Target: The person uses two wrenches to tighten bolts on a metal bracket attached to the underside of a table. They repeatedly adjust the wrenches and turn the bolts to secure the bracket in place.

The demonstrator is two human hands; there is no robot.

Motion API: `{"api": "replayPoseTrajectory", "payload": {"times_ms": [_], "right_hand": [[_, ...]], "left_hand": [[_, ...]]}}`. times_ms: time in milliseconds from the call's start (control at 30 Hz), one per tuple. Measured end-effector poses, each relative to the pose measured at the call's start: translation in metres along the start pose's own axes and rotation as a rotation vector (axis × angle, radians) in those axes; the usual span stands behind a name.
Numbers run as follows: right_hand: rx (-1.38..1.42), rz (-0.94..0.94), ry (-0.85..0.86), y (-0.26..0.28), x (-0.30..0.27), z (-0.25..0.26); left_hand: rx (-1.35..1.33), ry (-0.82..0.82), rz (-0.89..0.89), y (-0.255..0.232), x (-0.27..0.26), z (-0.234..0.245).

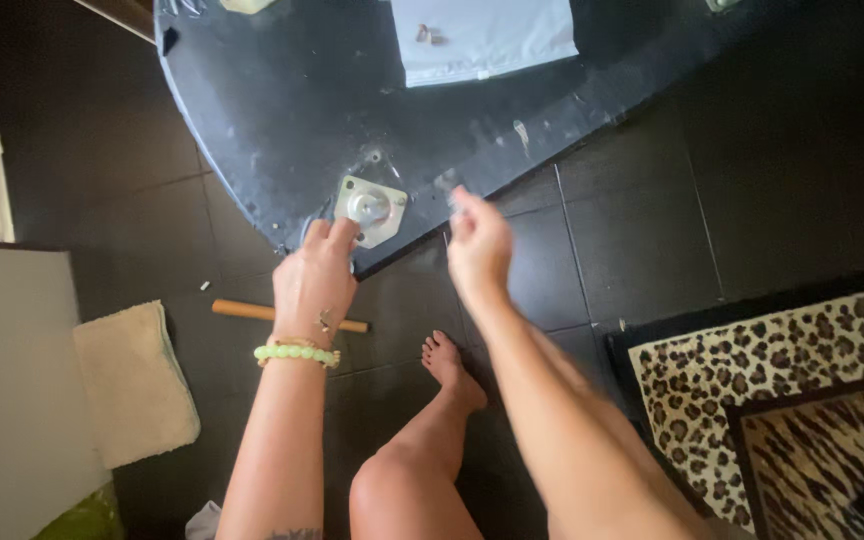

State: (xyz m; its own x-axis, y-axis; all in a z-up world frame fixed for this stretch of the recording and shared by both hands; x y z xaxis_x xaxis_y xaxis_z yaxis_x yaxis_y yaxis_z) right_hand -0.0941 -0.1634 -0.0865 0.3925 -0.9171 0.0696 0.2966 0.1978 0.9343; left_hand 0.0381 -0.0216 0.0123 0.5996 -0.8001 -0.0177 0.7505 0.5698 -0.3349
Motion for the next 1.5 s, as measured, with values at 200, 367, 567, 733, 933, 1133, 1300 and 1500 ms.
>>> {"api": "replayPoseTrajectory", "payload": {"times_ms": [200, 367, 567, 733, 933, 1133, 1300, 1500], "right_hand": [[-0.218, 0.062, 0.226, 0.027, 0.002, 0.022], [-0.248, 0.078, 0.281, 0.028, -0.015, 0.011], [-0.152, 0.042, 0.210, 0.023, -0.017, -0.007], [-0.299, 0.231, 0.160, 0.031, -0.025, -0.008], [-0.437, 0.027, 0.412, 0.036, 0.015, 0.005], [-0.447, 0.212, 0.412, 0.046, 0.033, 0.012], [-0.657, 0.403, 0.418, 0.049, 0.052, 0.009], [-0.704, 0.590, 0.492, 0.053, 0.078, 0.004]], "left_hand": [[0.118, 0.217, 0.031, 0.002, 0.022, -0.004], [0.071, 0.122, -0.108, 0.010, 0.019, 0.002], [0.140, 0.095, -0.053, -0.001, 0.017, -0.011], [0.120, 0.054, -0.079, -0.004, 0.008, -0.021], [0.076, 0.050, -0.095, -0.002, 0.002, -0.022], [0.025, 0.040, -0.055, -0.004, -0.001, -0.024], [0.012, 0.050, -0.067, -0.002, 0.000, -0.023], [-0.001, 0.016, -0.089, -0.004, 0.001, -0.019]]}}
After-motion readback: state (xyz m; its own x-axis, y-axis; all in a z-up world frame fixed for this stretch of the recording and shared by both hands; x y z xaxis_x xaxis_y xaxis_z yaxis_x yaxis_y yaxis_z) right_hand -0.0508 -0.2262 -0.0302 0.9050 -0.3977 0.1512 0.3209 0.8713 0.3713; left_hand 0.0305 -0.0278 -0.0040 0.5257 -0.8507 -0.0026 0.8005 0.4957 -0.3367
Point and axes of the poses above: each hand's wrist, its own x-axis towards the middle knuckle, its own z-axis out of the back of the hand, y = z × x, the point moved 3 cm from there along x, towards the middle knuckle, and after that the axes turned 6 degrees about -x, right-handed, at the moved point
